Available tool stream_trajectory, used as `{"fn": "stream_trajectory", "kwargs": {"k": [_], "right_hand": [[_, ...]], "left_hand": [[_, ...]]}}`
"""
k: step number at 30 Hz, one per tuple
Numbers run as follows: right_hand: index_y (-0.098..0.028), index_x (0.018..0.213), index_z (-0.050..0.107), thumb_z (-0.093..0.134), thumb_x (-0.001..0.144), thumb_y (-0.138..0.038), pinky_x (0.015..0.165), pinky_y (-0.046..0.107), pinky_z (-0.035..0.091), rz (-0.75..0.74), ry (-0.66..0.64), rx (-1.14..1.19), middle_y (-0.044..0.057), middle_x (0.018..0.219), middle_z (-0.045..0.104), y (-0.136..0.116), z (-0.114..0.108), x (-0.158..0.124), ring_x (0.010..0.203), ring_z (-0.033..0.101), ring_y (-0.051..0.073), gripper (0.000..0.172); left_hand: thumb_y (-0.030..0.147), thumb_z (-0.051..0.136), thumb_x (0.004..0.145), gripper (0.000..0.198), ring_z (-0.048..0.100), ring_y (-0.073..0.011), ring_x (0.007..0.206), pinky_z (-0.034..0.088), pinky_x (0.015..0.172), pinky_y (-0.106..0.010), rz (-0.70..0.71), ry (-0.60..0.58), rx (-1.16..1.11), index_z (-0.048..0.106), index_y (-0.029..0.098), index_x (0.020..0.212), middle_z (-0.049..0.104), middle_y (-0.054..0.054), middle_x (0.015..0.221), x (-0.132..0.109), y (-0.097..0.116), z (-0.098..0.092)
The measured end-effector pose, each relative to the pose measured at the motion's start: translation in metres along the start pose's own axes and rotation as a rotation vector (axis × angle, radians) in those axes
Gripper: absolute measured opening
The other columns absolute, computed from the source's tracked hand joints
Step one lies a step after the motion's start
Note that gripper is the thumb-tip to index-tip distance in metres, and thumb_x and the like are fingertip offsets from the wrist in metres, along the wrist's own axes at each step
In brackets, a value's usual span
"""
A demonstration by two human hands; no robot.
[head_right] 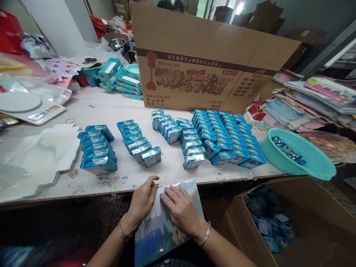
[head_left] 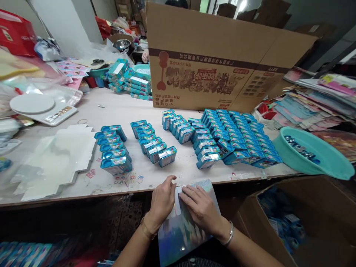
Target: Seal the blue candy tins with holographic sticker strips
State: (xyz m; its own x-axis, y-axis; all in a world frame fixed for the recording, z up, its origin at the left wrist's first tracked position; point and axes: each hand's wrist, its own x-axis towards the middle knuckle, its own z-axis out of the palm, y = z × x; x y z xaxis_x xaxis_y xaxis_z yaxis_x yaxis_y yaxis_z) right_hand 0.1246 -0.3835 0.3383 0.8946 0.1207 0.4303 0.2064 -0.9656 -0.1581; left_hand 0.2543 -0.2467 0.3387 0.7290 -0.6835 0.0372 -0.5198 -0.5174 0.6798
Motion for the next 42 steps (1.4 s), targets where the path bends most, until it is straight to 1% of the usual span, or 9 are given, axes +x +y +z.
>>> {"fn": "stream_trajectory", "kwargs": {"k": [7, 12, 15, 18, 22, 24, 28, 35, 42], "right_hand": [[-0.022, 0.098, 0.066, 0.042, 0.094, -0.010, 0.100, 0.048, 0.047, 0.013, -0.006, -0.023, 0.005, 0.082, 0.067, -0.006, -0.007, 0.016, 0.082, 0.063, 0.021, 0.027], [-0.020, 0.087, 0.063, 0.048, 0.094, -0.013, 0.082, 0.040, 0.050, 0.044, -0.044, 0.209, 0.003, 0.074, 0.062, -0.011, -0.058, 0.044, 0.072, 0.056, 0.019, 0.018], [-0.021, 0.082, 0.063, 0.059, 0.093, -0.020, 0.064, 0.030, 0.047, 0.241, -0.031, 0.494, 0.001, 0.073, 0.064, -0.010, -0.093, 0.078, 0.068, 0.057, 0.016, 0.012], [-0.021, 0.076, 0.065, 0.064, 0.089, -0.027, 0.063, 0.028, 0.047, 0.420, -0.044, 0.724, 0.000, 0.070, 0.065, -0.004, -0.102, 0.120, 0.065, 0.059, 0.015, 0.014], [-0.019, 0.073, 0.067, 0.069, 0.083, -0.037, 0.058, 0.027, 0.045, 0.542, -0.076, 0.931, 0.001, 0.067, 0.064, 0.005, -0.083, 0.166, 0.062, 0.056, 0.014, 0.021], [-0.018, 0.073, 0.067, 0.070, 0.081, -0.040, 0.056, 0.025, 0.043, 0.572, -0.097, 0.985, 0.000, 0.065, 0.063, 0.007, -0.070, 0.181, 0.059, 0.054, 0.013, 0.024], [-0.017, 0.074, 0.068, 0.071, 0.079, -0.044, 0.052, 0.024, 0.039, 0.605, -0.118, 0.992, -0.001, 0.061, 0.058, 0.011, -0.051, 0.201, 0.054, 0.048, 0.011, 0.027], [-0.017, 0.074, 0.065, 0.069, 0.077, -0.048, 0.043, 0.022, 0.023, 0.629, -0.140, 0.954, -0.007, 0.049, 0.041, 0.022, -0.026, 0.231, 0.045, 0.032, 0.008, 0.031], [-0.017, 0.067, 0.064, 0.071, 0.070, -0.046, 0.045, 0.023, 0.023, 0.667, -0.089, 0.914, -0.008, 0.046, 0.038, 0.035, 0.012, 0.269, 0.046, 0.030, 0.008, 0.031]], "left_hand": [[0.020, 0.041, 0.098, 0.029, 0.071, -0.0226, 0.077, 0.051, 0.071, -0.032, 0.119, 0.084, 0.096, 0.059, 0.019, 0.120, 0.075, -0.006, 0.087, -0.001, -0.015, 0.010], [0.017, 0.039, 0.098, 0.030, 0.070, -0.0231, 0.078, 0.053, 0.074, -0.035, 0.196, 0.177, 0.132, 0.065, 0.018, 0.113, 0.075, -0.010, 0.097, -0.002, -0.041, 0.019], [0.024, 0.042, 0.098, 0.029, 0.068, -0.0258, 0.084, 0.053, 0.081, -0.041, 0.157, 0.228, -0.040, 0.068, 0.017, 0.108, 0.073, -0.012, 0.092, -0.006, -0.043, 0.017], [0.040, 0.045, 0.098, 0.036, 0.065, -0.0272, 0.108, 0.051, 0.094, -0.042, 0.020, 0.287, -0.515, 0.066, 0.018, 0.118, 0.070, -0.014, 0.115, -0.007, -0.031, 0.002], [0.076, 0.025, 0.091, 0.079, 0.065, -0.0272, 0.106, 0.053, 0.084, -0.038, -0.065, 0.203, -1.220, 0.064, 0.017, 0.126, 0.069, -0.016, 0.121, 0.001, -0.008, -0.031], [0.083, 0.043, 0.081, 0.079, 0.065, -0.0253, 0.097, 0.051, 0.080, -0.034, -0.054, 0.220, -1.315, 0.069, 0.016, 0.117, 0.071, -0.014, 0.110, 0.009, -0.001, -0.046], [0.052, 0.077, 0.075, 0.037, 0.056, -0.0143, 0.074, 0.046, 0.070, -0.025, -0.180, 0.364, -1.261, 0.070, 0.016, 0.084, 0.065, -0.002, 0.079, 0.027, 0.003, -0.061], [0.040, 0.068, 0.080, 0.026, 0.053, -0.0132, 0.070, 0.044, 0.067, -0.024, -0.289, 0.499, -1.202, 0.064, 0.016, 0.073, 0.061, 0.000, 0.070, 0.053, -0.018, -0.076], [0.038, 0.058, 0.086, 0.021, 0.055, -0.0146, 0.067, 0.044, 0.063, -0.025, -0.360, 0.623, -0.838, 0.061, 0.018, 0.081, 0.059, 0.000, 0.071, 0.085, -0.041, -0.084]]}}
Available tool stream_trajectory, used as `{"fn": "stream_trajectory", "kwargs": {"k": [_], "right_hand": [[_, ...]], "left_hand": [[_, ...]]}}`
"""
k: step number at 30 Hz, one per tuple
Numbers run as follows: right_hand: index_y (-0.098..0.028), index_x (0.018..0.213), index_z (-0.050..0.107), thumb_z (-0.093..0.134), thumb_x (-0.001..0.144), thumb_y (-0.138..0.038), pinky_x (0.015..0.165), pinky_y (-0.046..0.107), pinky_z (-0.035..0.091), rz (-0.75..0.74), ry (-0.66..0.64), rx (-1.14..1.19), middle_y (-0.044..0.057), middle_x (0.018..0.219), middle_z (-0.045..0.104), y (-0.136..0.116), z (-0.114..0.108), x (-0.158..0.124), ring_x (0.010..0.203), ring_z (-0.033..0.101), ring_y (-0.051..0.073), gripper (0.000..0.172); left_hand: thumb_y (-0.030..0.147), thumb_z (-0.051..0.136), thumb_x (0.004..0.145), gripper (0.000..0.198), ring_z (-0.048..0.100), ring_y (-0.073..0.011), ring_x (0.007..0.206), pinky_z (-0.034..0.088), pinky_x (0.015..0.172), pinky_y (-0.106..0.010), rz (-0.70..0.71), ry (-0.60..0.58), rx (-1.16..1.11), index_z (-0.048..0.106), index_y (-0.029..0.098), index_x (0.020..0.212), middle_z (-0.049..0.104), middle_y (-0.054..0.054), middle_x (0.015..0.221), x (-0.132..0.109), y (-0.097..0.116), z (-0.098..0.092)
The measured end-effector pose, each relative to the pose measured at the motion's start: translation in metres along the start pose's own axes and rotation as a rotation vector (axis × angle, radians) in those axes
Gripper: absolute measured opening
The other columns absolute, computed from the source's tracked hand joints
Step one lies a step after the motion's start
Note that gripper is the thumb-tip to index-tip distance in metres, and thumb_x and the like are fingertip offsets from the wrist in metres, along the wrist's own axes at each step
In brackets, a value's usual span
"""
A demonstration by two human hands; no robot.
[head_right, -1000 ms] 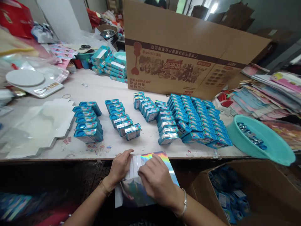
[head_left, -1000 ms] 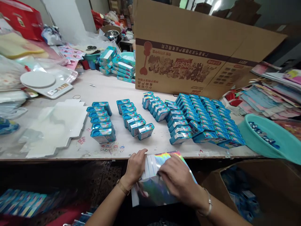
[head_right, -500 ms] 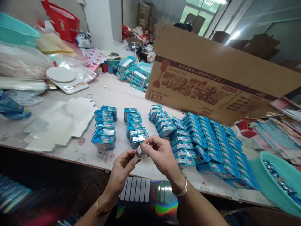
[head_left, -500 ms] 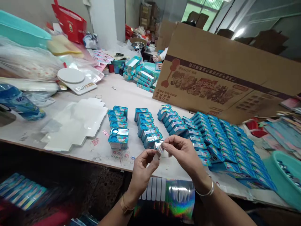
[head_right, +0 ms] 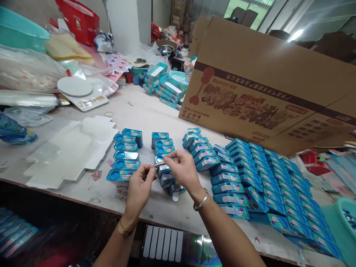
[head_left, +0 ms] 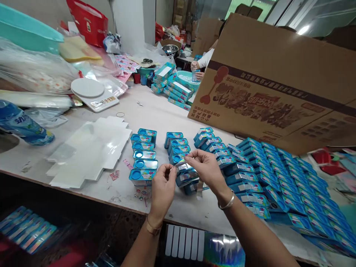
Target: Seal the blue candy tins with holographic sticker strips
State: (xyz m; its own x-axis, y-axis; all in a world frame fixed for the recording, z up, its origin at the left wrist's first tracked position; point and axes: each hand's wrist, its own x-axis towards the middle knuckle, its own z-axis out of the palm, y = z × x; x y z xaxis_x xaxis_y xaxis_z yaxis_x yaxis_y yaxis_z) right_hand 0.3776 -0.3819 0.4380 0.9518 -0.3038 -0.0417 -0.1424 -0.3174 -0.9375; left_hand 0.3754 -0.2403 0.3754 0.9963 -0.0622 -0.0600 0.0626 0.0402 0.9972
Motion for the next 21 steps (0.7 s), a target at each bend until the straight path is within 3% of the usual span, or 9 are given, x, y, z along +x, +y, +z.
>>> {"fn": "stream_trajectory", "kwargs": {"k": [8, 13, 21], "right_hand": [[-0.018, 0.066, 0.061, 0.068, 0.073, -0.044, 0.047, 0.024, 0.022, -0.030, 0.142, 0.029, -0.009, 0.048, 0.036, 0.019, 0.022, 0.014, 0.047, 0.030, 0.009, 0.027], [-0.020, 0.066, 0.059, 0.063, 0.075, -0.043, 0.048, 0.024, 0.025, -0.003, 0.188, -0.056, -0.009, 0.047, 0.037, 0.023, 0.029, 0.017, 0.047, 0.034, 0.010, 0.025], [-0.022, 0.070, 0.062, 0.059, 0.084, -0.034, 0.053, 0.025, 0.026, 0.006, 0.216, -0.471, -0.006, 0.049, 0.046, 0.025, 0.029, 0.020, 0.049, 0.043, 0.013, 0.019]], "left_hand": [[0.028, 0.046, 0.095, 0.026, 0.066, -0.0225, 0.099, 0.052, 0.085, -0.034, 0.184, 0.206, 0.259, 0.062, 0.017, 0.112, 0.071, -0.010, 0.103, 0.018, -0.009, 0.010], [0.023, 0.042, 0.096, 0.029, 0.068, -0.0236, 0.100, 0.053, 0.083, -0.034, 0.248, 0.304, 0.401, 0.061, 0.015, 0.117, 0.071, -0.014, 0.109, 0.029, -0.011, 0.013], [0.018, 0.045, 0.092, 0.031, 0.070, -0.0239, 0.092, 0.054, 0.081, -0.035, 0.257, 0.261, 0.522, 0.062, 0.015, 0.118, 0.072, -0.011, 0.097, 0.033, -0.015, 0.015]]}}
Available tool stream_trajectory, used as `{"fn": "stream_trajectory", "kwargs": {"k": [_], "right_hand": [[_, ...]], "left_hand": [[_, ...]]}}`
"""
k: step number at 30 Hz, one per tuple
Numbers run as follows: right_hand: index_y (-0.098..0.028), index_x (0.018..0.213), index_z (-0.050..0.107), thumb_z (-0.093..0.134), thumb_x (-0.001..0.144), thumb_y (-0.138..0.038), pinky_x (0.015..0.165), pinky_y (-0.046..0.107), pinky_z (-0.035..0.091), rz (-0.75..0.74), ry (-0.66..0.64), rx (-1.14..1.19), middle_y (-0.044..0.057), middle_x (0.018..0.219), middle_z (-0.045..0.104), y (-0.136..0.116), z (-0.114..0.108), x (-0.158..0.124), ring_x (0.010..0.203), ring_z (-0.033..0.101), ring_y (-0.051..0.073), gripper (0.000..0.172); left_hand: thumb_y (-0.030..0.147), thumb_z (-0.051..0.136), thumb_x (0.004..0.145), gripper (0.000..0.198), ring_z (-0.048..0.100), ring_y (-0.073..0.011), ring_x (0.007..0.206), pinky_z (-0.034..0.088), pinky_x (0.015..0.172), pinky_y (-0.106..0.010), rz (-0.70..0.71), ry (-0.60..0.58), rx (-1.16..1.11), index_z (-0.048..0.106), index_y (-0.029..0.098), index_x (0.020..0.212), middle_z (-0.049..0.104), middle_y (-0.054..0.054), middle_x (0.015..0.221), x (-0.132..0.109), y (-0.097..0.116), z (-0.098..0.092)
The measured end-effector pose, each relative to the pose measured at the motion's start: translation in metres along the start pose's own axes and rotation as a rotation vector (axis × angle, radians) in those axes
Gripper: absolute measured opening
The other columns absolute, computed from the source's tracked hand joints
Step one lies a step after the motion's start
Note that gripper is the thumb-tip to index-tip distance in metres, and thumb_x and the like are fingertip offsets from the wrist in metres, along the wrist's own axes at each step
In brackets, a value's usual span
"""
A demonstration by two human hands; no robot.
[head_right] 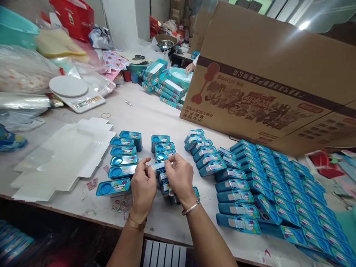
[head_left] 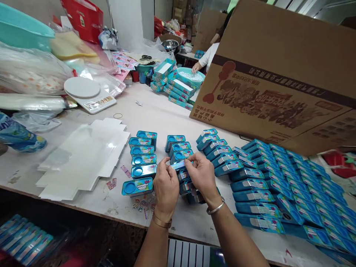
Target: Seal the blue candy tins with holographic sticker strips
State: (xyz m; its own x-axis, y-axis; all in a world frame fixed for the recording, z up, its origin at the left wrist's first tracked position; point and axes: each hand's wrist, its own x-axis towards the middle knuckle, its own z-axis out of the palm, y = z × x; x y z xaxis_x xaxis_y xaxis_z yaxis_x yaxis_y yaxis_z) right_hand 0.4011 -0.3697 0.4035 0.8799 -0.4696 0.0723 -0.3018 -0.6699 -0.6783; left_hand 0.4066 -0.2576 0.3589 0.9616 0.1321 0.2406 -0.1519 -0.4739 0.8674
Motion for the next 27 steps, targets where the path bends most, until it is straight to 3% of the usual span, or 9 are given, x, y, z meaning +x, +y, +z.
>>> {"fn": "stream_trajectory", "kwargs": {"k": [4, 6, 8, 10, 14, 17, 20, 23, 27], "right_hand": [[-0.022, 0.077, 0.065, 0.057, 0.088, -0.029, 0.057, 0.027, 0.023, -0.053, -0.025, -0.282, -0.002, 0.059, 0.058, -0.002, 0.001, -0.002, 0.058, 0.052, 0.016, 0.015], [-0.022, 0.094, 0.066, 0.057, 0.088, -0.027, 0.058, 0.027, 0.023, -0.052, -0.042, -0.316, 0.000, 0.063, 0.062, -0.004, 0.000, -0.002, 0.062, 0.056, 0.018, 0.011], [-0.020, 0.114, 0.060, 0.057, 0.087, -0.023, 0.058, 0.027, 0.025, -0.049, -0.043, -0.292, 0.000, 0.065, 0.063, -0.005, -0.001, -0.001, 0.065, 0.059, 0.021, 0.028], [-0.019, 0.121, 0.056, 0.057, 0.084, -0.019, 0.058, 0.027, 0.027, -0.052, -0.040, -0.236, -0.001, 0.064, 0.061, -0.006, -0.002, 0.002, 0.066, 0.060, 0.022, 0.038], [-0.021, 0.105, 0.056, 0.056, 0.085, -0.030, 0.051, 0.025, 0.030, 0.029, -0.098, 0.182, -0.007, 0.053, 0.051, -0.004, -0.008, 0.007, 0.051, 0.052, 0.017, 0.022], [-0.021, 0.103, 0.052, 0.057, 0.085, -0.046, 0.044, 0.023, 0.032, 0.062, -0.155, 0.530, -0.010, 0.050, 0.050, -0.003, -0.017, 0.002, 0.043, 0.046, 0.013, 0.031], [-0.021, 0.100, 0.054, 0.062, 0.082, -0.051, 0.042, 0.021, 0.030, 0.051, -0.153, 0.626, -0.010, 0.049, 0.051, -0.003, -0.024, -0.006, 0.041, 0.045, 0.011, 0.036], [-0.020, 0.097, 0.056, 0.065, 0.079, -0.054, 0.041, 0.020, 0.029, 0.074, -0.151, 0.722, -0.010, 0.047, 0.051, -0.002, -0.027, -0.010, 0.039, 0.041, 0.009, 0.040], [-0.020, 0.088, 0.056, 0.074, 0.067, -0.055, 0.041, 0.020, 0.024, 0.160, -0.170, 0.939, -0.012, 0.044, 0.044, 0.000, -0.028, -0.004, 0.038, 0.032, 0.007, 0.044]], "left_hand": [[0.017, 0.045, 0.091, 0.032, 0.069, -0.0227, 0.083, 0.053, 0.078, -0.034, -0.024, -0.050, 0.009, 0.062, 0.015, 0.119, 0.071, -0.008, 0.087, 0.001, -0.001, 0.002], [0.018, 0.044, 0.092, 0.033, 0.068, -0.0211, 0.077, 0.052, 0.073, -0.032, -0.060, -0.085, -0.024, 0.061, 0.015, 0.120, 0.070, -0.006, 0.083, 0.004, -0.003, 0.004], [0.019, 0.044, 0.092, 0.034, 0.067, -0.0200, 0.073, 0.051, 0.070, -0.031, -0.098, -0.124, -0.066, 0.060, 0.015, 0.122, 0.069, -0.005, 0.080, 0.006, -0.008, 0.006], [0.019, 0.044, 0.091, 0.037, 0.066, -0.0206, 0.072, 0.051, 0.071, -0.032, -0.134, -0.165, -0.076, 0.058, 0.013, 0.125, 0.068, -0.005, 0.078, 0.005, -0.013, 0.007], [0.020, 0.044, 0.092, 0.044, 0.067, -0.0232, 0.076, 0.051, 0.073, -0.036, -0.171, -0.230, -0.070, 0.052, 0.010, 0.134, 0.068, -0.007, 0.080, -0.015, -0.013, -0.002], [0.028, 0.041, 0.097, 0.041, 0.066, -0.0222, 0.085, 0.052, 0.077, -0.035, -0.078, -0.153, -0.200, 0.052, 0.013, 0.134, 0.068, -0.009, 0.092, -0.040, 0.001, -0.015], [0.035, 0.045, 0.099, 0.036, 0.064, -0.0226, 0.102, 0.052, 0.088, -0.035, 0.061, -0.088, -0.333, 0.058, 0.017, 0.127, 0.066, -0.012, 0.110, -0.054, 0.016, -0.024], [0.037, 0.047, 0.098, 0.037, 0.062, -0.0246, 0.113, 0.051, 0.094, -0.038, 0.150, -0.209, -0.432, 0.059, 0.018, 0.128, 0.065, -0.014, 0.123, -0.051, 0.019, -0.021], [0.041, 0.044, 0.099, 0.038, 0.064, -0.0252, 0.111, 0.051, 0.096, -0.040, 0.226, -0.283, -0.469, 0.065, 0.017, 0.121, 0.069, -0.014, 0.118, -0.045, 0.009, -0.007]]}}
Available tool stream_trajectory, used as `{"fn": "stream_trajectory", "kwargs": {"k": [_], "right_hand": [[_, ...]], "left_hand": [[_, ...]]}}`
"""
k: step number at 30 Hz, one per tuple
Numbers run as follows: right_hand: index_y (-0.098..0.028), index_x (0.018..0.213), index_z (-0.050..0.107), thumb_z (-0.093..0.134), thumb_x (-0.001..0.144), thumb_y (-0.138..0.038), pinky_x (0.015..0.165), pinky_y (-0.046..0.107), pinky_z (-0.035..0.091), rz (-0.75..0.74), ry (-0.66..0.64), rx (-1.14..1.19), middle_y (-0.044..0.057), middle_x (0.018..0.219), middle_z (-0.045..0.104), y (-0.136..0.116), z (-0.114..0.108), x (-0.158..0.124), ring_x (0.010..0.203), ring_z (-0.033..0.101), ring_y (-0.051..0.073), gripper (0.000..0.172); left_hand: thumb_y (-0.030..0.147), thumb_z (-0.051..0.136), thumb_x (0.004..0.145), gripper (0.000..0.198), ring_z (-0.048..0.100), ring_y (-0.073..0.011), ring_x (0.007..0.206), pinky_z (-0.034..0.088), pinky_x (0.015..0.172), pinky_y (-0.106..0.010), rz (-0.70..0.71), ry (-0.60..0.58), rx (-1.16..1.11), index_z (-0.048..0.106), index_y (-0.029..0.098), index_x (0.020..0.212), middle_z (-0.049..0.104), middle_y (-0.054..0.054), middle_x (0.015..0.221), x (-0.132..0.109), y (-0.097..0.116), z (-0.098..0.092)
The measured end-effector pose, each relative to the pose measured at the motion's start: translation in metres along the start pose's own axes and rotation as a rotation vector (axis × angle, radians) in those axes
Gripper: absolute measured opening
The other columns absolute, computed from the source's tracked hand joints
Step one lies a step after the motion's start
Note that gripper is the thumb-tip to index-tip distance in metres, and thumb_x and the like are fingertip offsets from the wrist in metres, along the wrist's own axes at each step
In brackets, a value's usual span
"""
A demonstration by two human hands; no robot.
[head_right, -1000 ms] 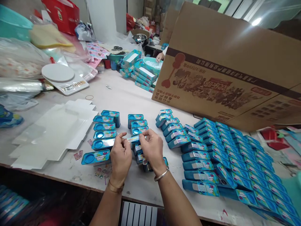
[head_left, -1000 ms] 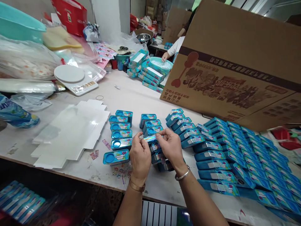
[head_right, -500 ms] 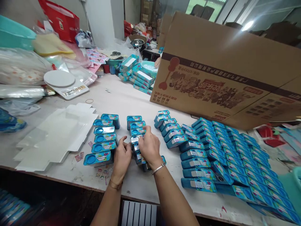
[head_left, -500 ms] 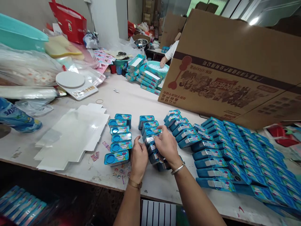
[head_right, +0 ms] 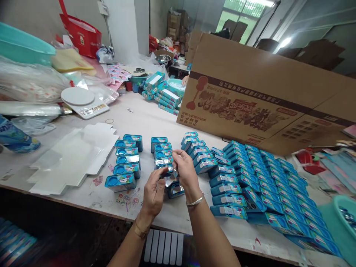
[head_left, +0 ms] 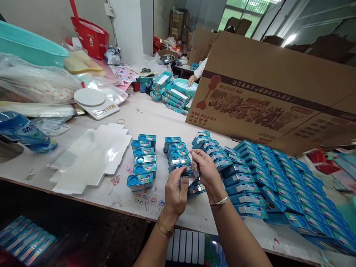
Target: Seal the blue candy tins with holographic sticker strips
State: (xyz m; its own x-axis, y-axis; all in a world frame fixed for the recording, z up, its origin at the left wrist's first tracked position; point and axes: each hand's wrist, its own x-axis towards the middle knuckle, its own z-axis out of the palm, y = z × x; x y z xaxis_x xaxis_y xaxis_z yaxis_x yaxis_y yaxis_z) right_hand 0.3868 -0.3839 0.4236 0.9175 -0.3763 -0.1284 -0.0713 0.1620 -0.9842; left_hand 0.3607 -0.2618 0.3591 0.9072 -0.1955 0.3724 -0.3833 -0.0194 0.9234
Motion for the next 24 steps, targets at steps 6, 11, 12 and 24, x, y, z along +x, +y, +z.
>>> {"fn": "stream_trajectory", "kwargs": {"k": [6, 11, 12, 24], "right_hand": [[-0.020, 0.087, 0.059, 0.079, 0.062, -0.053, 0.043, 0.020, 0.028, 0.058, -0.063, 0.102, -0.008, 0.052, 0.051, -0.015, 0.000, -0.003, 0.045, 0.040, 0.008, 0.046], [-0.020, 0.093, 0.059, 0.076, 0.068, -0.052, 0.045, 0.020, 0.032, 0.030, -0.081, 0.085, -0.008, 0.056, 0.052, -0.029, 0.001, -0.007, 0.047, 0.043, 0.009, 0.044], [-0.021, 0.094, 0.059, 0.074, 0.069, -0.052, 0.045, 0.020, 0.033, 0.026, -0.081, 0.078, -0.008, 0.056, 0.052, -0.031, 0.002, -0.007, 0.048, 0.043, 0.009, 0.043], [-0.020, 0.114, 0.055, 0.055, 0.082, -0.023, 0.075, 0.031, 0.046, -0.439, 0.111, -0.602, -0.001, 0.079, 0.063, -0.003, 0.027, 0.023, 0.075, 0.060, 0.018, 0.032]], "left_hand": [[0.060, 0.032, 0.099, 0.060, 0.064, -0.0271, 0.110, 0.051, 0.095, -0.042, 0.008, 0.049, -0.136, 0.068, 0.016, 0.118, 0.069, -0.017, 0.117, -0.005, -0.001, -0.003], [0.075, 0.047, 0.085, 0.071, 0.066, -0.0266, 0.099, 0.053, 0.084, -0.036, -0.185, 0.022, -0.317, 0.066, 0.015, 0.117, 0.070, -0.015, 0.110, 0.003, 0.024, -0.011], [0.072, 0.054, 0.084, 0.063, 0.066, -0.0241, 0.091, 0.053, 0.078, -0.033, -0.243, 0.007, -0.321, 0.068, 0.015, 0.109, 0.072, -0.012, 0.100, 0.006, 0.028, -0.012], [0.024, 0.046, 0.090, 0.028, 0.060, -0.0299, 0.091, 0.044, 0.087, -0.045, -0.047, 0.107, 0.807, 0.066, 0.019, 0.071, 0.069, -0.012, 0.083, 0.081, 0.018, -0.040]]}}
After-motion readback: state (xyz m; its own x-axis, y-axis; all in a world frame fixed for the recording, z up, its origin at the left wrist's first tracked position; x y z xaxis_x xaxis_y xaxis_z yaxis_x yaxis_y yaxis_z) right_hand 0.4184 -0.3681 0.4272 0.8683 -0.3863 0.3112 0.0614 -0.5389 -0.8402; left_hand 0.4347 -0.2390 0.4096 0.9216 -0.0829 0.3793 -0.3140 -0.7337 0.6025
